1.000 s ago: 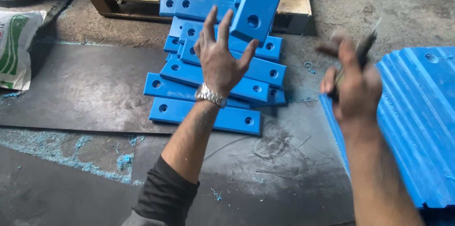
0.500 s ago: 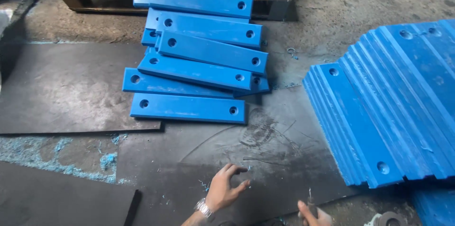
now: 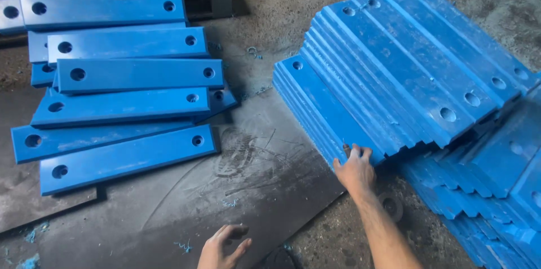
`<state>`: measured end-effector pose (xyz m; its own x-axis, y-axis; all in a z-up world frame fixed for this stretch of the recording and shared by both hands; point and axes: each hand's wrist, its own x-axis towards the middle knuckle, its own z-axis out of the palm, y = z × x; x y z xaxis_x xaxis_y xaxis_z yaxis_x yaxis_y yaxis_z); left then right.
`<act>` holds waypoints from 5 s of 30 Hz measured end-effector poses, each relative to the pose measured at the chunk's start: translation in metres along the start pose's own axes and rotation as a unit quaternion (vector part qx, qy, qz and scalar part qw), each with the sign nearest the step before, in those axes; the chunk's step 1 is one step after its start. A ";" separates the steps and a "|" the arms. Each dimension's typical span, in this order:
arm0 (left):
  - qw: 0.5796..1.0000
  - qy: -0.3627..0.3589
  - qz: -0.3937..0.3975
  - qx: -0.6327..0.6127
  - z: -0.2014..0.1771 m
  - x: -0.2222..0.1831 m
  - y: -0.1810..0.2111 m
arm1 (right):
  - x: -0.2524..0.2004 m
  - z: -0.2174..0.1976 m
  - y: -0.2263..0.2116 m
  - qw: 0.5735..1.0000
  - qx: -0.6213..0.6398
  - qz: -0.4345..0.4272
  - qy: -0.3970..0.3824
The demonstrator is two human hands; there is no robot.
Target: Grinding and deburring the edges and holes of blue plastic components using an angle grinder and a manual deburring tool.
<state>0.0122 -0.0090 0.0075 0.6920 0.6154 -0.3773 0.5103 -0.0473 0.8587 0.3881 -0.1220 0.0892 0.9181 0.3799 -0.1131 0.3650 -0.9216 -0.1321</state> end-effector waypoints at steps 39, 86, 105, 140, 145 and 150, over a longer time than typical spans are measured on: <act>0.821 0.194 -0.172 -0.508 -0.016 -0.004 -0.029 | -0.140 0.006 -0.055 0.920 -0.116 -0.228 -0.297; 0.940 0.082 0.164 0.288 -0.026 0.020 -0.059 | -0.058 0.054 -0.079 0.797 -0.348 -0.448 -0.207; 0.933 0.069 0.170 0.310 -0.029 0.021 -0.056 | -0.092 0.076 -0.151 0.852 -0.332 -0.291 -0.280; 0.959 0.214 0.131 0.131 -0.048 -0.037 -0.098 | -0.177 0.053 -0.152 0.795 0.013 -0.543 -0.270; 0.963 0.192 0.133 0.137 -0.051 -0.040 -0.102 | -0.190 0.071 -0.198 0.779 -0.068 -0.572 -0.246; 0.960 0.205 0.135 0.137 -0.050 -0.037 -0.108 | -0.185 0.089 -0.222 0.724 -0.128 -0.642 -0.216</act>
<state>-0.0936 0.0123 -0.0537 0.5872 0.8070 0.0621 0.4955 -0.4191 0.7608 0.1232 0.0195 0.0519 -0.3178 0.8757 -0.3636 0.9426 0.2502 -0.2213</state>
